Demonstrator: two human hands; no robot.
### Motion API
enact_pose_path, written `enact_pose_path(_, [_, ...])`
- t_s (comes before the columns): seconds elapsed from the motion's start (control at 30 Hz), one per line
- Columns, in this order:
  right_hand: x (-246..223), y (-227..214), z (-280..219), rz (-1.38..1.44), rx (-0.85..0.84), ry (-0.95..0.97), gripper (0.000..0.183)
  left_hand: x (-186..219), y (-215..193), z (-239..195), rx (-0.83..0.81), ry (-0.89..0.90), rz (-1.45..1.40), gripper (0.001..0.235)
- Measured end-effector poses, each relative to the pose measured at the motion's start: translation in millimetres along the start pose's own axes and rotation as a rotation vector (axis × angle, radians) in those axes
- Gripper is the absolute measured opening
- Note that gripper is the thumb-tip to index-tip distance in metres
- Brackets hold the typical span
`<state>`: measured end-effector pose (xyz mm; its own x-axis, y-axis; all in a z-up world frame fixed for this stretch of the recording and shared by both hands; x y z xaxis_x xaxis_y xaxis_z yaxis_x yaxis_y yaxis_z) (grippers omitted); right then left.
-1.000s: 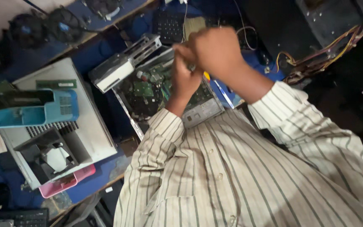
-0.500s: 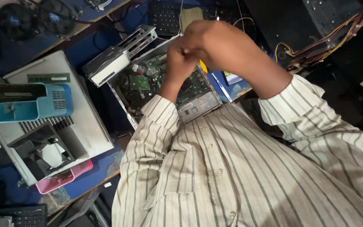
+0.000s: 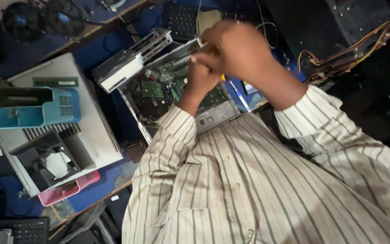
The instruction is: The person works on an open desktop computer case, handling a RAM stick and using a screwdriver to remove screws from the motherboard area. The person then places a hard drive into the case and secures it.
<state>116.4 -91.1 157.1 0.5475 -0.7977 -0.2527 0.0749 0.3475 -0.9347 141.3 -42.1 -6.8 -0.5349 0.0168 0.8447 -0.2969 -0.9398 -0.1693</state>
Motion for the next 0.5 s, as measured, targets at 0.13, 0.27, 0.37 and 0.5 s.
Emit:
enact_pose_path(0.13, [-16.0, 2.4, -12.7, 0.093, -0.132, -0.084, 0.03, -20.6, -4.4, -4.4, 0.039, 0.01, -0.073, 0.021])
enact_pose_path(0.27, [-8.1, 8.7, -15.6, 0.025, -0.139, -0.013, 0.034, -54.9, 2.1, -6.6, -0.029, -0.296, -0.238, 0.026])
enact_pose_path(0.37, [1.2, 16.4, -11.8, -0.017, -0.094, 0.08, 0.028, -20.5, -16.3, -9.9, 0.01, -0.141, 0.029, 0.046])
enact_pose_path(0.5, [24.1, 23.2, -5.5, -0.194, -0.033, 0.203, 0.04, 14.1, -21.5, -14.6, 0.038, 0.022, 0.089, 0.05])
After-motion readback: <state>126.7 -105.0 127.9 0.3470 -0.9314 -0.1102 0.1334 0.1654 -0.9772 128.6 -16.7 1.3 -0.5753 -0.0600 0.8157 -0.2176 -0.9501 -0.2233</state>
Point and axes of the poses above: each hand's wrist, its own z-axis towards the middle knuckle, its own y-axis out of the palm, x = y × z, the point moved 10 cm from there along z, towards the middle knuckle, and after that the axes turned 6 degrees about -x, right-handed, at the moved point
